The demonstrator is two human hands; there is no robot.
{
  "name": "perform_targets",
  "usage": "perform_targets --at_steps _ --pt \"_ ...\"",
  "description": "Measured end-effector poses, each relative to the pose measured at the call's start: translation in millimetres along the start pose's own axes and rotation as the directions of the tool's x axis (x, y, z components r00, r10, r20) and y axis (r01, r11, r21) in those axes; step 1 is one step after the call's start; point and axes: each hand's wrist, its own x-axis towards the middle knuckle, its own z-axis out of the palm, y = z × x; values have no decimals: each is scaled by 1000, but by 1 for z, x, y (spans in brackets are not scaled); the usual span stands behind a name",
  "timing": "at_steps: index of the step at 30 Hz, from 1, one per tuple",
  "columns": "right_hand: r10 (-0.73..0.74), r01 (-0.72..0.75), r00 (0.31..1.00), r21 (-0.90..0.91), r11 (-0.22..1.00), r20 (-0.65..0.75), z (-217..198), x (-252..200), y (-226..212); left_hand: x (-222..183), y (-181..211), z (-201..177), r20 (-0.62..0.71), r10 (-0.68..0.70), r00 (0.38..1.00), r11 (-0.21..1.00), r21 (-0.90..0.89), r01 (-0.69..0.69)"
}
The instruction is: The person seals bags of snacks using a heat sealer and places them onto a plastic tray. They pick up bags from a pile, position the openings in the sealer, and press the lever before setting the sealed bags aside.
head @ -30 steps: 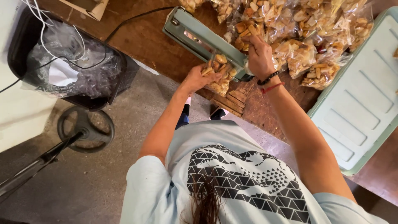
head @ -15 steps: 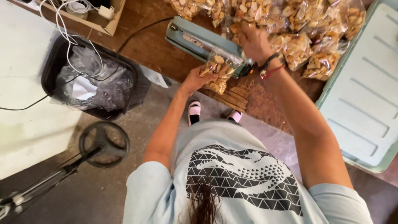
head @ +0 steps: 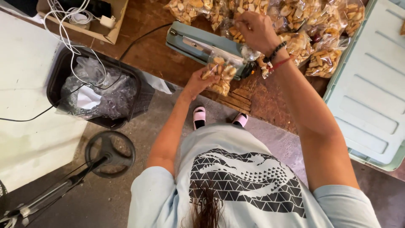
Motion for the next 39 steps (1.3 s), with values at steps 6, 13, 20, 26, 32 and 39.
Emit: perform_targets --at_steps 6,13,20,26,32,39 --pt "174 -45 937 388 921 -304 -23 -93 3 -38 28 20 270 75 960 991 -131 -40" --pt "688 -409 717 732 545 -112 -12 -262 57 1 122 13 462 178 869 977 -191 -99" --pt "839 -320 488 844 430 -242 -51 -354 99 130 269 -14 4 601 799 711 454 -537" --pt "887 -157 317 903 399 -337 -109 -418 185 151 238 106 -140 634 761 749 357 -558" --pt "969 344 86 920 189 -232 -209 -485 378 115 184 227 -91 563 822 770 419 -481" --pt "869 434 -282 754 493 -406 -314 -530 525 89 136 260 -163 588 792 664 656 -359"
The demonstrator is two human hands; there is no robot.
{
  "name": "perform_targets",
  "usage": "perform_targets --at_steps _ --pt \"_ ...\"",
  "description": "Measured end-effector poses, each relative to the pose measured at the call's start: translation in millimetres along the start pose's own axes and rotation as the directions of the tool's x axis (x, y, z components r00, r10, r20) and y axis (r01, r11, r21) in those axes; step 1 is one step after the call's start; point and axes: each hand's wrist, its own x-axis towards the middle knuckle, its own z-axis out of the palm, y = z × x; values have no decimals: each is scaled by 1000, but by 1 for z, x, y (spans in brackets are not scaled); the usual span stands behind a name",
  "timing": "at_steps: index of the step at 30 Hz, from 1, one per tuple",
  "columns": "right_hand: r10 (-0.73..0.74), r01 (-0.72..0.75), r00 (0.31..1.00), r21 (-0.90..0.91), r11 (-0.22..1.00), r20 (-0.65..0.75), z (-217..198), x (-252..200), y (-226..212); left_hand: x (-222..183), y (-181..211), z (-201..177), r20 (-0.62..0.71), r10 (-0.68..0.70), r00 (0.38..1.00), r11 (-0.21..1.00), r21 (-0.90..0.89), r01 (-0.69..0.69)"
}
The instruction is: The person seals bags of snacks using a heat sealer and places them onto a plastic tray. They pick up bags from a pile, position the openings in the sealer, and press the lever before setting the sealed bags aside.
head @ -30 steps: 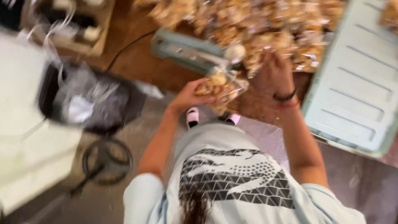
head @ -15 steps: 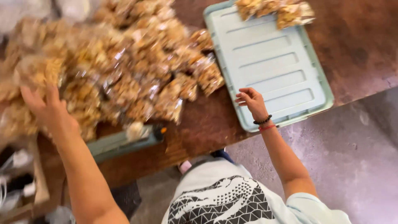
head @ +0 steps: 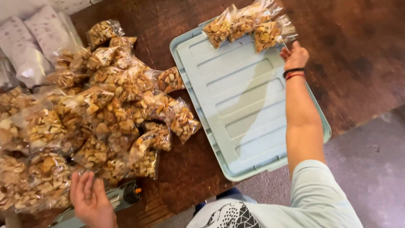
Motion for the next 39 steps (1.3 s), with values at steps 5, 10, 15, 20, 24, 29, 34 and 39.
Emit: perform_targets --at_steps 5,10,15,20,24,29,34,39 --pt "150 -156 984 -57 986 -97 9 55 5 -6 -4 23 -62 8 998 998 56 -5" --pt "95 -91 995 -194 977 13 25 61 8 -11 18 57 -29 17 999 999 32 -16" --pt "-195 358 864 -295 886 465 38 -6 -21 -17 36 80 -8 19 1000 993 -114 -20" --pt "-94 461 676 -319 828 731 73 -153 -93 -30 35 98 152 97 984 973 -222 -61" --pt "2 372 601 -282 884 800 95 -284 -119 -47 28 119 470 177 865 954 -297 -33" --pt "150 154 568 -284 946 809 104 -442 -77 -69 0 123 751 193 632 827 -471 308" --pt "393 -1 493 -451 892 776 100 -545 5 -113 -67 79 790 32 613 598 -506 621" --pt "580 26 444 -657 754 683 109 -618 94 -143 -128 -9 736 -320 597 424 -452 785"
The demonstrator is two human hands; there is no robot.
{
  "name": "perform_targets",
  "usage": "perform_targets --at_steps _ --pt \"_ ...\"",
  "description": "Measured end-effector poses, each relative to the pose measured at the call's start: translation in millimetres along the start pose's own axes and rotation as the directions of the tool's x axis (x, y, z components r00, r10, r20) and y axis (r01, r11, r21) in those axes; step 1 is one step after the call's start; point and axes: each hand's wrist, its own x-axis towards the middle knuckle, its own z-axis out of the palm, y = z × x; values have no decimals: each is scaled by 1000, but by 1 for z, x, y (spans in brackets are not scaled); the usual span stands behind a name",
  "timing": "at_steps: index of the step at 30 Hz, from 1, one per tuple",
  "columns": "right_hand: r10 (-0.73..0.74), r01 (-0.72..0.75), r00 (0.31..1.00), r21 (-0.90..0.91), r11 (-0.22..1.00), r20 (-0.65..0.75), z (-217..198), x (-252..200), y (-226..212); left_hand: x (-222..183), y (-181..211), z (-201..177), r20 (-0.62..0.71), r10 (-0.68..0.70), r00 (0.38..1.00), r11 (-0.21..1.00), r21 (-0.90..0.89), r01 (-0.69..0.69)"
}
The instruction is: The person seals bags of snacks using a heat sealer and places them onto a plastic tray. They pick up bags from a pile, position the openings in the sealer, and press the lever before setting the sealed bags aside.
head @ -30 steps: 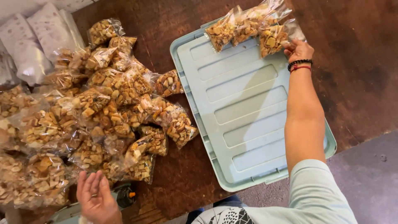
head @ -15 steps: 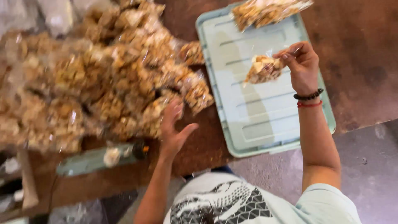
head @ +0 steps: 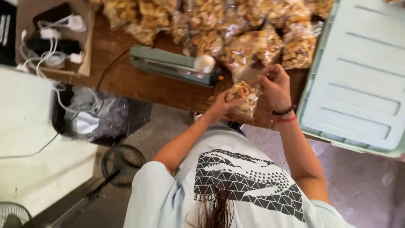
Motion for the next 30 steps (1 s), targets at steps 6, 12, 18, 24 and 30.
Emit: perform_targets --at_steps 6,12,18,24,30 --pt "137 -95 981 -275 957 138 95 61 34 -43 36 -88 -155 159 975 987 27 -157" --pt "-36 101 939 -176 979 342 136 112 41 -64 85 -136 -244 -25 969 999 -39 16" --pt "-33 287 895 -518 806 444 168 91 -34 -74 112 -168 -285 31 958 997 70 -12" --pt "-23 498 855 -807 316 519 196 79 -11 -71 122 -173 -251 23 968 997 75 -5" --pt "-77 556 818 -750 359 569 187 83 7 -73 116 -178 -245 63 967 996 72 -47"
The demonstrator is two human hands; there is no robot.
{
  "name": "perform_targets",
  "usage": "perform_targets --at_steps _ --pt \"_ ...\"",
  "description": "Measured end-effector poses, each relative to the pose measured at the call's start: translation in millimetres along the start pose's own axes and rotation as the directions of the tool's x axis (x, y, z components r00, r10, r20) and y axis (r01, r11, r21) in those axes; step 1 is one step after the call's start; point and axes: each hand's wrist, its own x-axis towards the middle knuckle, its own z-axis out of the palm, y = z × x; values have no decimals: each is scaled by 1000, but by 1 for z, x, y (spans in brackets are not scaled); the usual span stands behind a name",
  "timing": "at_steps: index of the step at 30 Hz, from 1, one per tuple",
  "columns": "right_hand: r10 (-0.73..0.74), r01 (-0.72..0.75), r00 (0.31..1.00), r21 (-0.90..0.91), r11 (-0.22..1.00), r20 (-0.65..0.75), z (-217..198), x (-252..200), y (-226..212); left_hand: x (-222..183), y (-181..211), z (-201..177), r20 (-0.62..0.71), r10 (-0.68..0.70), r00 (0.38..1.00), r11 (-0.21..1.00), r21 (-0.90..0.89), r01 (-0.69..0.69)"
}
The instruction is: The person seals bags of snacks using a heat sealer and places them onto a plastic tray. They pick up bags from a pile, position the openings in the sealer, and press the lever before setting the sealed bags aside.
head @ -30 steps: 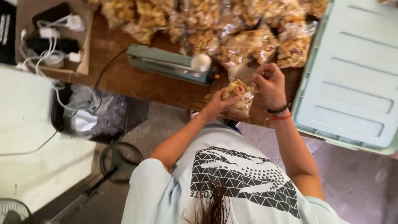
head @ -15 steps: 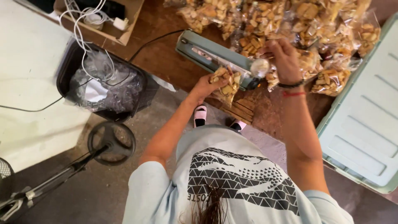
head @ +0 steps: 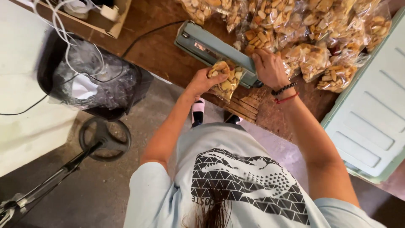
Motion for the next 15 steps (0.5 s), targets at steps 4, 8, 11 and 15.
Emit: perform_targets --at_steps 4,8,11,15 --pt "-13 13 1000 -10 1000 2 2 7 4 1 -2 -1 -39 24 999 996 82 -21" --pt "55 -57 998 74 996 31 3 9 1 -1 -3 -2 -41 46 998 998 54 -44" --pt "11 -14 999 69 997 32 1 10 -3 -2 -4 -2 -60 44 997 996 75 -40" --pt "62 -64 997 53 997 43 -1 10 -13 -4 -7 -2 -47 62 997 998 29 -61"
